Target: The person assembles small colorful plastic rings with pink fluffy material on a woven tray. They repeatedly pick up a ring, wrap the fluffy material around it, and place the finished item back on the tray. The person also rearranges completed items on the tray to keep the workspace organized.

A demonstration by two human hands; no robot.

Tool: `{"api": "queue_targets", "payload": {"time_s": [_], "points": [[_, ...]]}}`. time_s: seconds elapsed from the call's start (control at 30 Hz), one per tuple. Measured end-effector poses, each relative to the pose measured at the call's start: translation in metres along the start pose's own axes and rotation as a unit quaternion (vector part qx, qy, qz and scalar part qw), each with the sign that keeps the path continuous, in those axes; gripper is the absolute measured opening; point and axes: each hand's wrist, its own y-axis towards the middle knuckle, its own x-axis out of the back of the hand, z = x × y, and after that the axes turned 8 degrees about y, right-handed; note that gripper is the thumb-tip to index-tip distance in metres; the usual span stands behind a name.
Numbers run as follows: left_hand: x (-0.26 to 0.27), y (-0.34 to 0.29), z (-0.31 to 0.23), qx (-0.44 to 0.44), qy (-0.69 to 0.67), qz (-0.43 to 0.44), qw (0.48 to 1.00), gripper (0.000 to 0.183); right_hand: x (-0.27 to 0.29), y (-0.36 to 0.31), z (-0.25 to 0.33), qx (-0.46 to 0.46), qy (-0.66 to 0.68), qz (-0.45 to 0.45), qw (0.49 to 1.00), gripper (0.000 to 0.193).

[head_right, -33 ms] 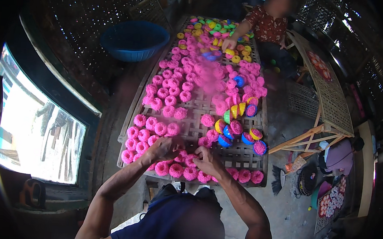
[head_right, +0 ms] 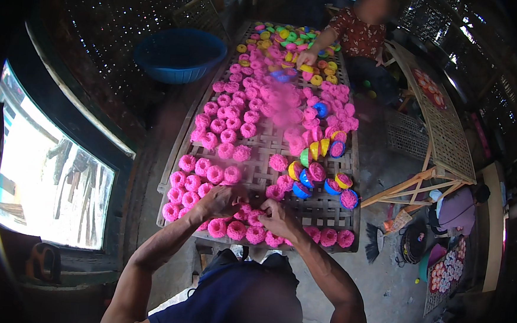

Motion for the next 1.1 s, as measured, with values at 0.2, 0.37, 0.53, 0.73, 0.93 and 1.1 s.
{"api": "queue_targets", "payload": {"time_s": [0.2,0.37,0.53,0.73,0.93,1.1], "points": [[0.013,0.009,0.001,-0.091,0.115,0.042,0.988,0.041,0.011,-0.009,0.017,0.128,-0.191,-0.076,0.970,0.033],[0.024,0.026,-0.009,-0.067,0.100,0.084,0.989,0.048,0.046,0.016,0.018,0.244,-0.249,-0.206,0.914,0.032],[0.018,0.050,-0.013,-0.015,0.111,0.035,0.993,0.017,0.069,0.063,-0.010,0.255,-0.424,-0.091,0.864,0.027],[-0.034,0.092,-0.016,0.006,0.160,-0.057,0.985,0.036,0.089,0.073,-0.015,0.294,-0.487,-0.045,0.821,0.018],[-0.042,0.097,-0.008,0.067,0.028,-0.053,0.996,0.036,0.099,0.057,0.023,0.148,-0.279,-0.138,0.939,0.026],[-0.031,0.077,0.017,0.111,-0.094,-0.148,0.978,0.032,0.085,0.060,0.023,0.087,-0.067,-0.202,0.973,0.032]]}}
